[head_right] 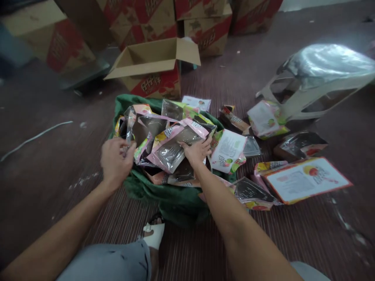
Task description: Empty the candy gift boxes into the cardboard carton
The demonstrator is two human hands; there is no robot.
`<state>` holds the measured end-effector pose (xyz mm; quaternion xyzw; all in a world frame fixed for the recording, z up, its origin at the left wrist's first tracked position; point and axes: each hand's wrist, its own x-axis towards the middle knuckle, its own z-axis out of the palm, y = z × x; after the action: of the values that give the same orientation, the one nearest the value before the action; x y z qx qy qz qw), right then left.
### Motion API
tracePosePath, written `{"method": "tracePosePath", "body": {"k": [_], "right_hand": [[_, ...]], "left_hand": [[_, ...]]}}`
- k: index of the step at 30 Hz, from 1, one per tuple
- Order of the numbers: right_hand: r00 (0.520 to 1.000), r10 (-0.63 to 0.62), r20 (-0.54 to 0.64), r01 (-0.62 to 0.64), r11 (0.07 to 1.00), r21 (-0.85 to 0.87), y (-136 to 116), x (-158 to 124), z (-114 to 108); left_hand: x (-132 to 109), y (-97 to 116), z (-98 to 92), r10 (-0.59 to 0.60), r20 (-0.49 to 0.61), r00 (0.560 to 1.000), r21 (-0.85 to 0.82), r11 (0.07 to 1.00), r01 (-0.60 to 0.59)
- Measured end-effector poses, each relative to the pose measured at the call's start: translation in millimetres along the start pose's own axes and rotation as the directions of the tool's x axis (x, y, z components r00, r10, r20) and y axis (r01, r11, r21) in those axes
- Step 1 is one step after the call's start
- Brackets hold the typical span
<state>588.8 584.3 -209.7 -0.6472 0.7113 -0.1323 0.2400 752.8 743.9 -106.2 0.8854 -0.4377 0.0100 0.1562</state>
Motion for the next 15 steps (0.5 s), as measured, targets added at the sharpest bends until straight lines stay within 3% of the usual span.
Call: {"method": "tracePosePath", "body": {"k": [1,2,3,4,5,6,7,9,10,12,14,15], "right_hand": [[1.000,0.001,0.009,-0.001,1.000,0.006,0,1,-1],[1.000,0.002,0.018,-0.002,1.000,0.013,1,2,-2],[1.000,0.002,0.025,-0.002,1.000,0.019,0,2,-3],[1.000,0.000,0.028,-0.001,1.000,0.024,0,3,-3],[1.000,-0.002,0.028,0.002,1.000,0.029,0,3,-4],[1.000,-0.005,0.028,0.004,0.999,0.033,0,3,-3],[1.000,-0.006,0.030,0.005,0.999,0.035,0,3,-3],[0.999,-0.006,0.040,0.004,0.999,0.038,0,4,-2],[0.999,-0.007,0.044,0.005,0.999,0.039,0,4,-2],[0.999,-0.027,0.035,0.026,0.999,0.035,-1,6,-4],[0.998,-0.069,0.012,0.069,0.997,0.022,-3,11,-7],[0.996,-0.094,0.000,0.094,0.995,0.013,-4,14,-10]], "left_hand": [[-9,-11,-4.6,-0.134,0.073,0.988,0.013,0.991,0.133],[-19,-20,-3.3,-0.290,0.221,0.931,0.015,0.956,0.294],[-29,-27,3.6,-0.410,0.419,0.811,0.020,0.896,0.443],[-39,-32,14.8,-0.467,0.605,0.645,0.007,0.813,0.582],[-49,-34,28.4,-0.500,0.695,0.517,-0.039,0.691,0.722],[-58,-33,42.2,-0.499,0.728,0.471,-0.082,0.618,0.782],[-66,-30,53.7,-0.492,0.740,0.459,-0.138,0.557,0.819],[-78,-22,63.4,-0.475,0.715,0.512,-0.253,0.507,0.824],[-82,-18,59.7,-0.448,0.710,0.544,-0.312,0.492,0.813],[-86,-15,35.9,-0.342,0.712,0.613,-0.441,0.462,0.769],[-89,-16,-3.0,-0.241,0.690,0.682,-0.541,0.454,0.708],[-90,-18,-24.9,-0.248,0.655,0.713,-0.554,0.483,0.677]]}}
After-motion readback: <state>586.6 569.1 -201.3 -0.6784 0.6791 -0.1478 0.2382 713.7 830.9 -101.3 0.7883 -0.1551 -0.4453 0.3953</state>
